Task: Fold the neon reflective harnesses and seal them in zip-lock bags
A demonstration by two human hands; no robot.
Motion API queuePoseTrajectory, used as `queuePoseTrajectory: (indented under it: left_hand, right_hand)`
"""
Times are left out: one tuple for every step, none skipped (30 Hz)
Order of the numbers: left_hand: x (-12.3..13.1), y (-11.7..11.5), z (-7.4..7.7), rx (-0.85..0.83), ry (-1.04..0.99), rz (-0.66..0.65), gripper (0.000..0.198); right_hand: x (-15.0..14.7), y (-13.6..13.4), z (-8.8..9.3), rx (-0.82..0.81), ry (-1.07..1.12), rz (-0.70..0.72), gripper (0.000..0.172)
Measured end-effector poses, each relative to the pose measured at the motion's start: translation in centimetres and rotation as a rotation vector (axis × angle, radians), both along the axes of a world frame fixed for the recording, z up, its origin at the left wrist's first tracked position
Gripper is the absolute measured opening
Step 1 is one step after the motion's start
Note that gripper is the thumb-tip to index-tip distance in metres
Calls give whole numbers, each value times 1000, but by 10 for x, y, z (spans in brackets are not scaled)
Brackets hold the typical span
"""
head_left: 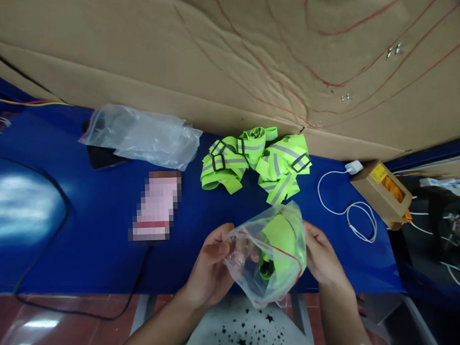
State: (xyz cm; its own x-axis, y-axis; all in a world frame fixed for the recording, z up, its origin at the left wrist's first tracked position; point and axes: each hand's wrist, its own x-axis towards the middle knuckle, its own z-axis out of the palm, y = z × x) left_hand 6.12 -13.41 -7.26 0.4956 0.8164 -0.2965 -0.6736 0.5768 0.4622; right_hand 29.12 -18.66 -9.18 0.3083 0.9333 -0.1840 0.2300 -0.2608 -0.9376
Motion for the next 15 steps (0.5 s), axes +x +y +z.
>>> queuePoseTrajectory:
  left_hand:
    - [-2,1,2,10,17,45,41]
    - [-4,2,3,27,28,91,34]
    - [-7,3,3,44,27,131,27]
    - [-9,3,2,60,15,162,22]
    - [-11,3,1,74,-2,179,19]
    - [-13,3,-1,89,-18,185,19]
    - [-16,2,-3,103,-29,185,21]
    - [-18,1,-4,111,-32,185,21]
    - [-21,0,-6,115,-29,180,21]
    - [-23,-2,-8,115,-17,174,19]
    - [-25,-3,-10,113,5,165,18]
    - [-26,-5,-11,114,37,156,17]
    - [-28,-7,-13,119,80,146,16]
    - [-28,-8,-15,129,135,136,16]
    - [-28,-9,-16,150,195,126,15]
  right_hand:
    - [0,6,10,51,-22,-46,38]
    - [0,13,22,113,-54,-98,33]
    - [1,23,36,181,-93,-150,28]
    - [0,36,51,277,-146,-218,24]
    - [-1,50,66,429,-259,-289,24]
    - [-3,66,81,576,-377,-324,26]
    - [-6,82,95,699,-492,-356,27]
    - [-10,98,109,740,-580,-308,26]
    - [-14,114,121,695,-645,-200,26]
    - [-17,128,133,599,-704,-38,26]
    - [-19,140,145,596,-717,7,28]
    - [-19,149,156,660,-735,-26,32]
    - [-17,156,167,735,-751,-76,37]
    - [-13,162,177,773,-764,-134,42]
    - [-6,165,186,772,-773,-175,46]
